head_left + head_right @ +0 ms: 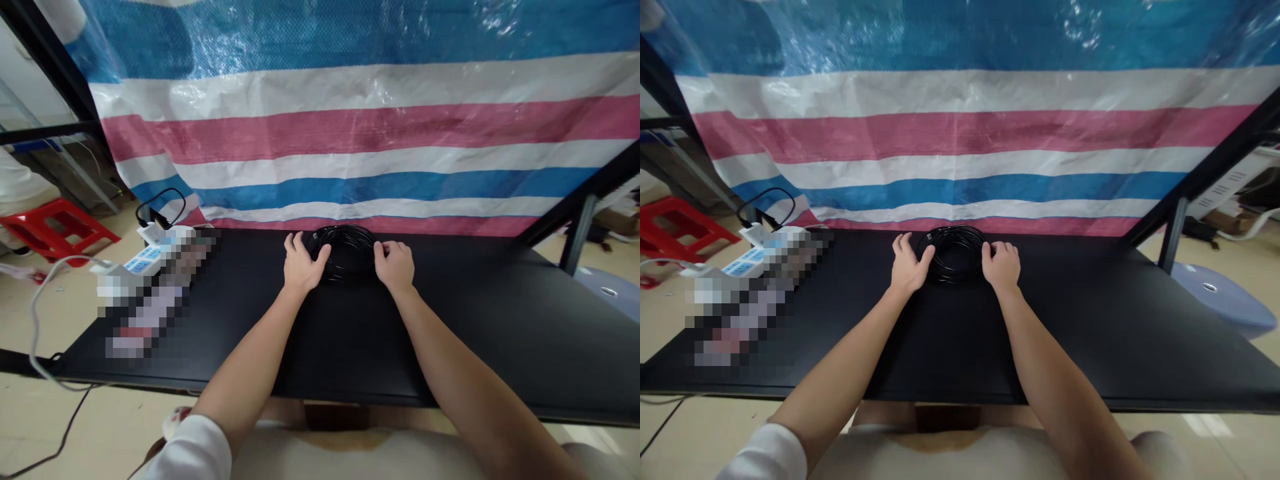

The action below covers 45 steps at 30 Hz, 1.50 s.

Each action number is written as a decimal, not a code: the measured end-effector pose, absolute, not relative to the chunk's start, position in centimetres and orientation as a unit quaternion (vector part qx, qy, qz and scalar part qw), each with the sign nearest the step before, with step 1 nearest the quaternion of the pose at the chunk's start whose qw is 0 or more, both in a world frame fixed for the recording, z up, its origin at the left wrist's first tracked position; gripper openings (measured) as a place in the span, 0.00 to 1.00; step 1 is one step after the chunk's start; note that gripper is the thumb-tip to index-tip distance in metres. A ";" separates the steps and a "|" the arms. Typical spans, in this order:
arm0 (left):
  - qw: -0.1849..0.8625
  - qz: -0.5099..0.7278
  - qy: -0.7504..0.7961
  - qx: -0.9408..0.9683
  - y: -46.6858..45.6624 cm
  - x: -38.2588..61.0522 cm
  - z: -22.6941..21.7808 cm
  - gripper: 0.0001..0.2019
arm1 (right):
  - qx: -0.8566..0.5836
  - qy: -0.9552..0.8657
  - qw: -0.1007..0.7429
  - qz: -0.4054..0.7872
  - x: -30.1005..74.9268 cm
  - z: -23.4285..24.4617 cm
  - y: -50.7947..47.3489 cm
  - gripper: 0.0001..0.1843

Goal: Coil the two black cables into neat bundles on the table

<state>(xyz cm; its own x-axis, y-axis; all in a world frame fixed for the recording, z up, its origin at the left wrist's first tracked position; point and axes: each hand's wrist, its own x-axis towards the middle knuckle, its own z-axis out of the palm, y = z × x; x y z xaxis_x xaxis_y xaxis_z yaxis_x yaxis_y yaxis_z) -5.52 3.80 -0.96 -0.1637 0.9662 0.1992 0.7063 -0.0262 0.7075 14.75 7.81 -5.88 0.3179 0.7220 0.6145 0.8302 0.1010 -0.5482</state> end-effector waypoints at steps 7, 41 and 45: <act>0.182 0.360 0.679 0.613 4.1 -5.6 -1.3 0.31 | -0.665 -0.589 0.455 -0.071 14.9 -6.2 8.0 0.17; 0.211 0.314 0.662 0.648 6.3 -6.2 -2.1 0.22 | -0.637 -0.603 0.469 -0.107 14.3 -5.2 8.1 0.14; 0.228 0.319 0.659 0.642 6.6 -6.3 -2.1 0.22 | -0.624 -0.604 0.484 -0.111 13.9 -4.8 7.9 0.14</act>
